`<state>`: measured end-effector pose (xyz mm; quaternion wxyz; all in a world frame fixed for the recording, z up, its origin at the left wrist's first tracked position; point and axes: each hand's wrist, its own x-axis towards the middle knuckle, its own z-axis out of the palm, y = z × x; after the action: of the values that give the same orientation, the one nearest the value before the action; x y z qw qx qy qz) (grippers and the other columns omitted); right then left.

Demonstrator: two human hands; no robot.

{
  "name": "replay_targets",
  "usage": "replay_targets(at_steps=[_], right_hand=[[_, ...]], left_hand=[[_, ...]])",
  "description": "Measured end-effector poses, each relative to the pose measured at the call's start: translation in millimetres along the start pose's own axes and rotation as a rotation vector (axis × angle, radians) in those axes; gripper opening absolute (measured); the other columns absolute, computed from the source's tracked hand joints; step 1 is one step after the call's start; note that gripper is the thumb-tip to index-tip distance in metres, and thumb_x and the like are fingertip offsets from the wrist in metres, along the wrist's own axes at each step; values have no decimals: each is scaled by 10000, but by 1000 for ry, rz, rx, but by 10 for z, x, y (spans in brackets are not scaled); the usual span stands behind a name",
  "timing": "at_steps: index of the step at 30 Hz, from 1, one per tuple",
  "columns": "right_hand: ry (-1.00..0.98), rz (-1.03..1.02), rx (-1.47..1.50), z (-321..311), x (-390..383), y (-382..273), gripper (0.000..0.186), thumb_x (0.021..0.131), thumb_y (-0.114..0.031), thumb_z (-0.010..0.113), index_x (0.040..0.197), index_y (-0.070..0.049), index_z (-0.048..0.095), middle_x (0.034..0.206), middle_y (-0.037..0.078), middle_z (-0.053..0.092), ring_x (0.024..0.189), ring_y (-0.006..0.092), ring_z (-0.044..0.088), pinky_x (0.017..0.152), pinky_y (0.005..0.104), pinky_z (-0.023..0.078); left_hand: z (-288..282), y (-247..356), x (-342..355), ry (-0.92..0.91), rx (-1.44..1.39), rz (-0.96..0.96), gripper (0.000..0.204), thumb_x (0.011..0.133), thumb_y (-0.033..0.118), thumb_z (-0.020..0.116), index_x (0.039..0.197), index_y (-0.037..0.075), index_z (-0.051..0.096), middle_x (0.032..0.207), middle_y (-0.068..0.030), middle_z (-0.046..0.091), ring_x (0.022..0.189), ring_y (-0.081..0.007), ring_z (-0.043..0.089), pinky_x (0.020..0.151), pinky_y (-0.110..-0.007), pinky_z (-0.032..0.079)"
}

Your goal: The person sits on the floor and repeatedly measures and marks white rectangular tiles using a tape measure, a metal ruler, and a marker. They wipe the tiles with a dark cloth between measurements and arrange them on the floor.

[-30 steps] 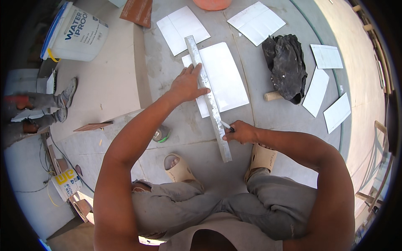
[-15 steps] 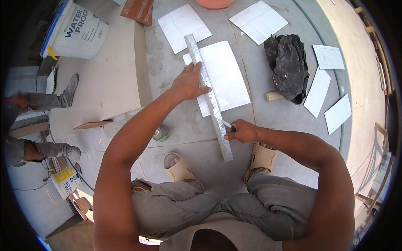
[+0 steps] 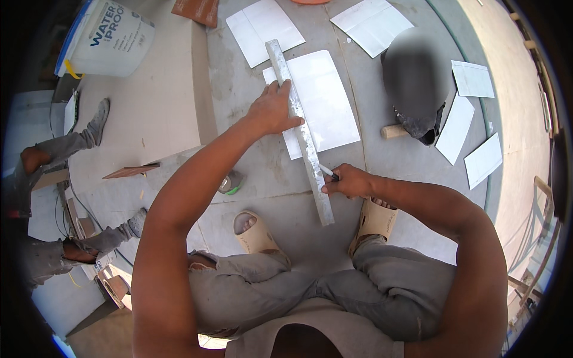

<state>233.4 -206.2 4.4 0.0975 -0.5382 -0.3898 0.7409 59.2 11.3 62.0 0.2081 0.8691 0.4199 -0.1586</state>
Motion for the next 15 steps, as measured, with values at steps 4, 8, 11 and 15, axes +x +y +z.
replay_targets(at_steps=[4, 8, 11, 15], right_hand=[[-22, 13, -2, -11, 0, -24, 313, 888, -326, 745, 833, -23, 692, 633, 46, 560, 499, 132, 512, 455, 305, 410], [-16, 18, 19, 1, -8, -37, 314, 887, -327, 746, 844, -21, 691, 640, 43, 564, 504, 133, 514, 457, 303, 412], [-37, 44, 18, -22, -18, -34, 321, 885, -334, 747, 863, -17, 697, 665, 45, 585, 514, 134, 521, 464, 299, 425], [42, 28, -71, -64, -185, -301, 357, 922, -348, 680, 918, 9, 694, 719, 62, 631, 526, 129, 524, 479, 294, 435]], left_hand=[[2, 5, -16, -15, 17, 1, 1169, 730, 502, 829, 1559, -28, 198, 1528, -360, 301, 1397, -457, 406, 1145, -444, 389], [-11, 11, -13, -26, 9, -13, 1190, 711, 503, 842, 1560, -26, 198, 1532, -359, 296, 1403, -456, 398, 1150, -444, 384], [-30, 38, -17, -21, 4, -14, 1200, 701, 501, 849, 1559, -28, 197, 1533, -355, 298, 1408, -454, 391, 1150, -446, 382], [-32, 31, -19, -23, 1, -9, 1204, 697, 496, 853, 1561, -24, 197, 1540, -346, 294, 1421, -447, 375, 1149, -446, 383]])
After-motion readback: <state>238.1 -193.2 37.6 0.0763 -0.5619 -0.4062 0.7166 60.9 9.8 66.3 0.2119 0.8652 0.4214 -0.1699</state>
